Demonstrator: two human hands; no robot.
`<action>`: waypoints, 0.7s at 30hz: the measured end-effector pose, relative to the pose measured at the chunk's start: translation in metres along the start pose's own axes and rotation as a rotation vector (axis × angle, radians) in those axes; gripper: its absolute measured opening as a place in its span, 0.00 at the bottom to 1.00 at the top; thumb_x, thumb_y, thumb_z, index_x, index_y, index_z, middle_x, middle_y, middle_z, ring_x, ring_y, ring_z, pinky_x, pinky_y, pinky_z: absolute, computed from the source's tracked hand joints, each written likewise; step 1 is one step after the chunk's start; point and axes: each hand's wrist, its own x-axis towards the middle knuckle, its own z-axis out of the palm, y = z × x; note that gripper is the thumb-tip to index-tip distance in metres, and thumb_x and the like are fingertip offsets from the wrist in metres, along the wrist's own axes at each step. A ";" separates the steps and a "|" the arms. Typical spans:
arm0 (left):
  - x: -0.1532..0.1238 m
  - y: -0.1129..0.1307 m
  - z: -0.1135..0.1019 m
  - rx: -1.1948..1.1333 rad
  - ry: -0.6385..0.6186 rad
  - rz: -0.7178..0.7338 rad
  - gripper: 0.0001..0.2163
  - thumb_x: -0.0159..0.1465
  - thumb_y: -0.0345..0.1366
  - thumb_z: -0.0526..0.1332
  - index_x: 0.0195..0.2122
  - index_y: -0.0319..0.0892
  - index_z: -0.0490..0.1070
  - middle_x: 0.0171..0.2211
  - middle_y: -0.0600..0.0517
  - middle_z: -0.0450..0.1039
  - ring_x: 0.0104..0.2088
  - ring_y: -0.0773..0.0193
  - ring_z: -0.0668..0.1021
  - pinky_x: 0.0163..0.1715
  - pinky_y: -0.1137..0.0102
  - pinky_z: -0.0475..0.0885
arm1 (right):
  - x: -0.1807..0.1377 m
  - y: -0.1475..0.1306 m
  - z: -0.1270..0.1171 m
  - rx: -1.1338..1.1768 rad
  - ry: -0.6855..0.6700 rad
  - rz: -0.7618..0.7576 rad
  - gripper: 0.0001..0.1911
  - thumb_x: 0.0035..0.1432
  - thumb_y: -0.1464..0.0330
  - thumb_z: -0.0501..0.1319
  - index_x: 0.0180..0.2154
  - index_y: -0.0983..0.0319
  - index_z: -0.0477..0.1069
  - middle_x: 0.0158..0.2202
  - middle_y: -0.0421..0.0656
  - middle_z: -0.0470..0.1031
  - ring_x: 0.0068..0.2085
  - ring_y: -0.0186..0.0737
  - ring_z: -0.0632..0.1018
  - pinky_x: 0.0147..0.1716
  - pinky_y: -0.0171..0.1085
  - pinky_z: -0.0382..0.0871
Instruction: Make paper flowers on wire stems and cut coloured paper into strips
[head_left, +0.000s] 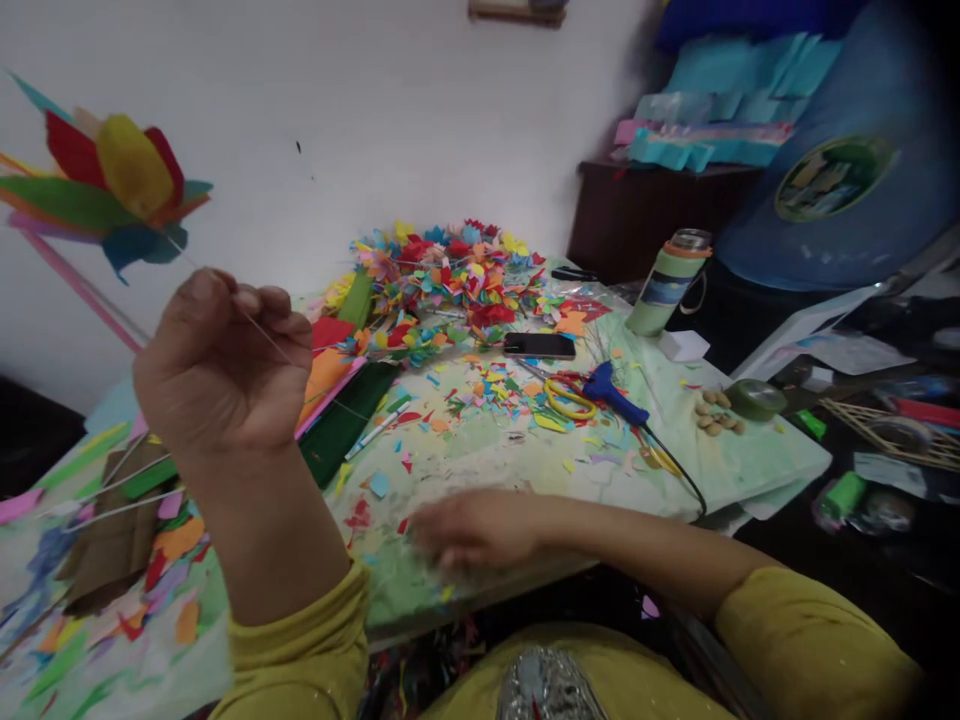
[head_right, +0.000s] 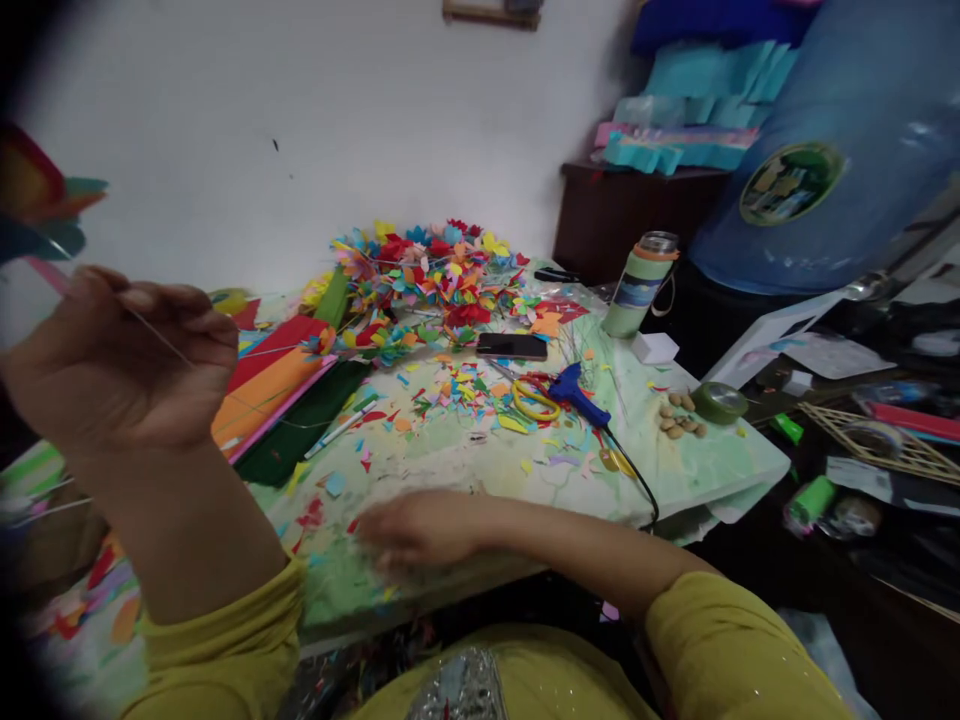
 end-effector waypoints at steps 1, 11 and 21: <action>0.000 -0.001 0.000 0.001 0.004 0.004 0.03 0.54 0.28 0.62 0.24 0.41 0.70 0.19 0.59 0.68 0.26 0.73 0.74 0.26 0.75 0.70 | -0.003 0.015 -0.008 -0.059 0.085 0.182 0.19 0.66 0.65 0.50 0.53 0.68 0.66 0.58 0.53 0.66 0.59 0.39 0.66 0.58 0.36 0.59; 0.003 -0.003 -0.006 0.030 -0.018 0.020 0.05 0.50 0.29 0.65 0.22 0.40 0.69 0.20 0.58 0.67 0.28 0.71 0.74 0.29 0.73 0.72 | -0.022 0.040 -0.011 -0.132 0.244 0.532 0.22 0.64 0.60 0.52 0.52 0.69 0.67 0.55 0.56 0.69 0.56 0.50 0.69 0.55 0.45 0.62; 0.004 -0.003 -0.005 0.008 -0.022 0.009 0.04 0.54 0.27 0.63 0.25 0.39 0.69 0.20 0.59 0.67 0.28 0.72 0.74 0.27 0.74 0.70 | -0.003 0.129 -0.034 0.107 0.430 0.609 0.18 0.58 0.78 0.53 0.48 0.63 0.72 0.51 0.48 0.74 0.52 0.41 0.74 0.53 0.40 0.65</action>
